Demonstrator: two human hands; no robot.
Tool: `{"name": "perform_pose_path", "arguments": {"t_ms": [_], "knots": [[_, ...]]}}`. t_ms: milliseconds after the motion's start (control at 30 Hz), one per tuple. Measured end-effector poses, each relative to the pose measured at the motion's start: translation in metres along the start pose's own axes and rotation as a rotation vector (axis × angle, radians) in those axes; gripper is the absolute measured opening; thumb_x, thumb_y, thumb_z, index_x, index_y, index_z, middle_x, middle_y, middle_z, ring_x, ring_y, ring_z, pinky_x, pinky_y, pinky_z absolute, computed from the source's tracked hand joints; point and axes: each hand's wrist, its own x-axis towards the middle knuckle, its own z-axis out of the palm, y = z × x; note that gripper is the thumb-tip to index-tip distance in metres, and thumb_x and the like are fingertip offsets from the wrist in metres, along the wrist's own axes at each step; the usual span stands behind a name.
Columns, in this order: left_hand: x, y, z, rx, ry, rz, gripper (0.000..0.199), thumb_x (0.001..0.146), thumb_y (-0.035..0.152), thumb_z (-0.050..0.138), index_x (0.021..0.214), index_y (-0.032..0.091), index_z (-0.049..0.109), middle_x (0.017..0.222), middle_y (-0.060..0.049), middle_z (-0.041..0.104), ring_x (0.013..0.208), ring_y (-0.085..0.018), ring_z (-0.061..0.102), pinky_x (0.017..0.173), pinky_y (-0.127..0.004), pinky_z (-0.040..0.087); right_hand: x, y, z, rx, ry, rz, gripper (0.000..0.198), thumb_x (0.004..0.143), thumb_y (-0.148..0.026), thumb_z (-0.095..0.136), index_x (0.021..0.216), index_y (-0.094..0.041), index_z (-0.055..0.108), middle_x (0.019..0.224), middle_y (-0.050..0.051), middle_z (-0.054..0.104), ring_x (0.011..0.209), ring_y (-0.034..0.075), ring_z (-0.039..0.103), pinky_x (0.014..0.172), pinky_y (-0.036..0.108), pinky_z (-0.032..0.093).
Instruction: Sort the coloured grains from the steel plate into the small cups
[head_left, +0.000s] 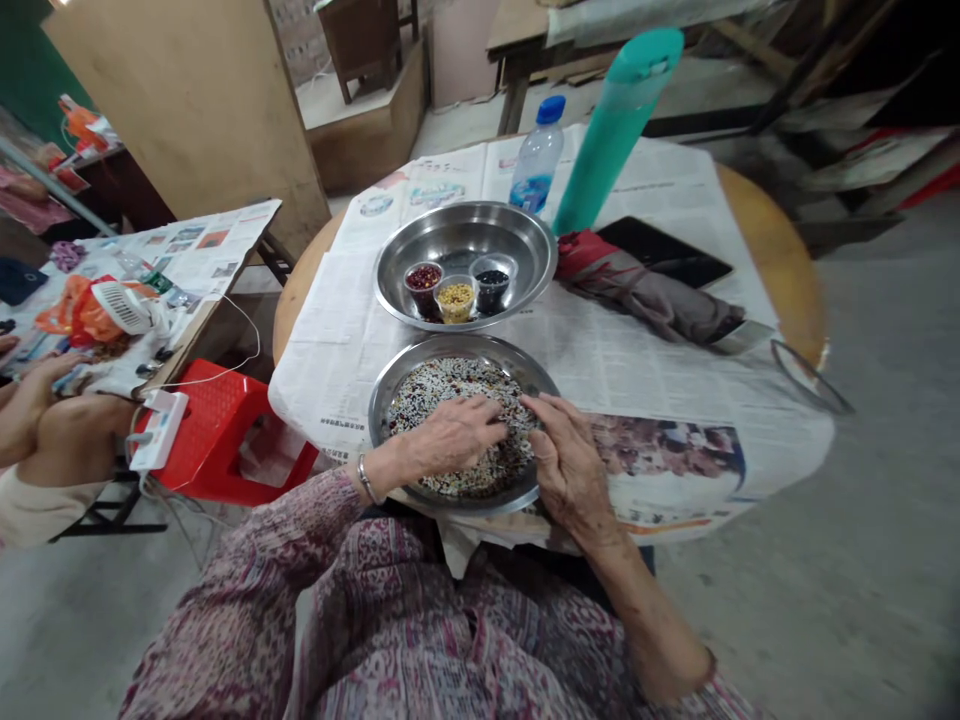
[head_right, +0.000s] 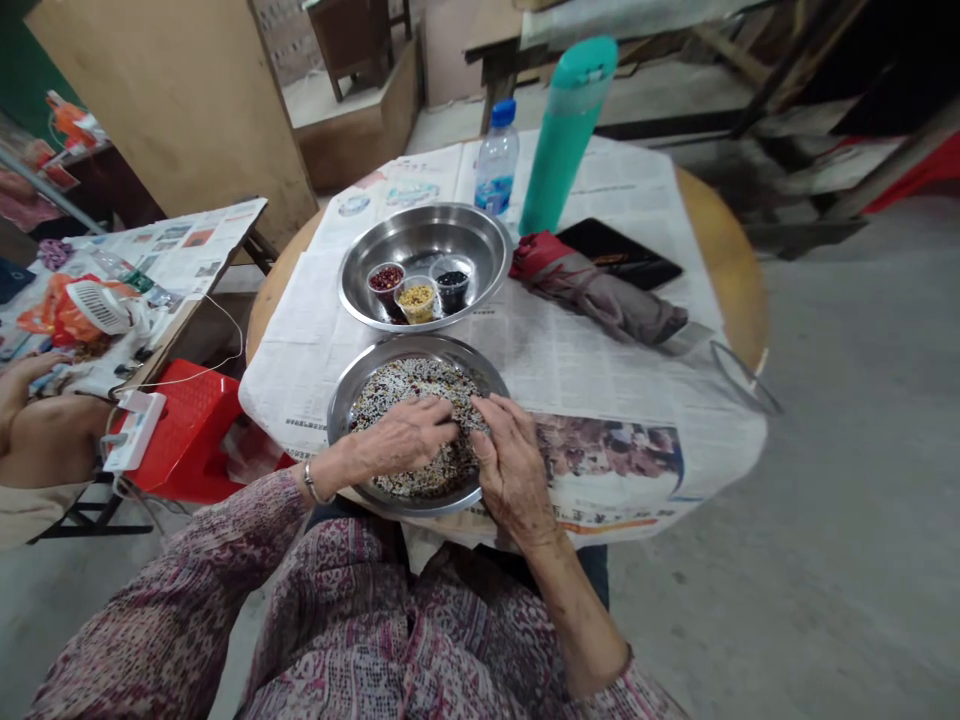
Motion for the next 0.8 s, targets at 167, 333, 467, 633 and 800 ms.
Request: {"name": "perform_pose_path", "arguments": {"t_ms": [167,333,467,633,800], "knots": [[-0.034,-0.028,-0.008,-0.079,0.142,-0.302,0.023,0.094,0.006,0.042,0.099,0.017,0.062,0.111,-0.008,0.059,0.107,-0.020,0.055,0.098,-0.035,0.049,0.002,-0.003,-0.001,0.003,0.005,-0.006,0.041,0.102,-0.035,0.041,0.139,-0.025,0.057,0.129,0.010,0.066,0.129,0.027,0.054,0.110,0.052,0.045],[-0.041,-0.028,-0.011,-0.097,0.185,-0.477,0.040,0.093,0.035,0.062,0.129,0.018,0.056,0.137,-0.013,0.048,0.124,-0.030,0.049,0.104,-0.046,0.047,0.002,-0.002,-0.001,0.013,0.006,-0.019,0.040,0.102,-0.034,0.042,0.138,-0.024,0.057,0.129,0.010,0.066,0.129,0.027,0.053,0.110,0.050,0.045],[-0.014,-0.020,-0.010,-0.103,0.112,-0.471,0.076,0.082,0.051,0.075,0.144,0.019,0.045,0.148,-0.017,0.039,0.132,-0.039,0.042,0.104,-0.057,0.046,0.001,-0.001,0.000,0.005,0.007,-0.003,0.040,0.102,-0.035,0.042,0.137,-0.025,0.058,0.128,0.010,0.067,0.128,0.027,0.054,0.110,0.051,0.045],[0.019,-0.018,-0.004,-0.235,0.089,-0.282,0.031,0.093,0.021,0.058,0.124,0.020,0.061,0.123,-0.009,0.055,0.116,-0.025,0.055,0.101,-0.042,0.051,0.002,-0.002,0.000,0.003,0.007,0.001,0.039,0.102,-0.035,0.043,0.136,-0.025,0.059,0.127,0.010,0.067,0.127,0.027,0.055,0.110,0.051,0.046],[-0.001,-0.009,-0.009,-0.272,-0.045,-0.127,0.020,0.094,0.012,0.049,0.103,0.019,0.066,0.106,-0.006,0.060,0.101,-0.020,0.061,0.089,-0.034,0.054,0.003,-0.003,-0.001,-0.006,0.009,0.003,0.039,0.102,-0.035,0.042,0.136,-0.025,0.060,0.126,0.010,0.068,0.127,0.027,0.056,0.110,0.052,0.046]]}}
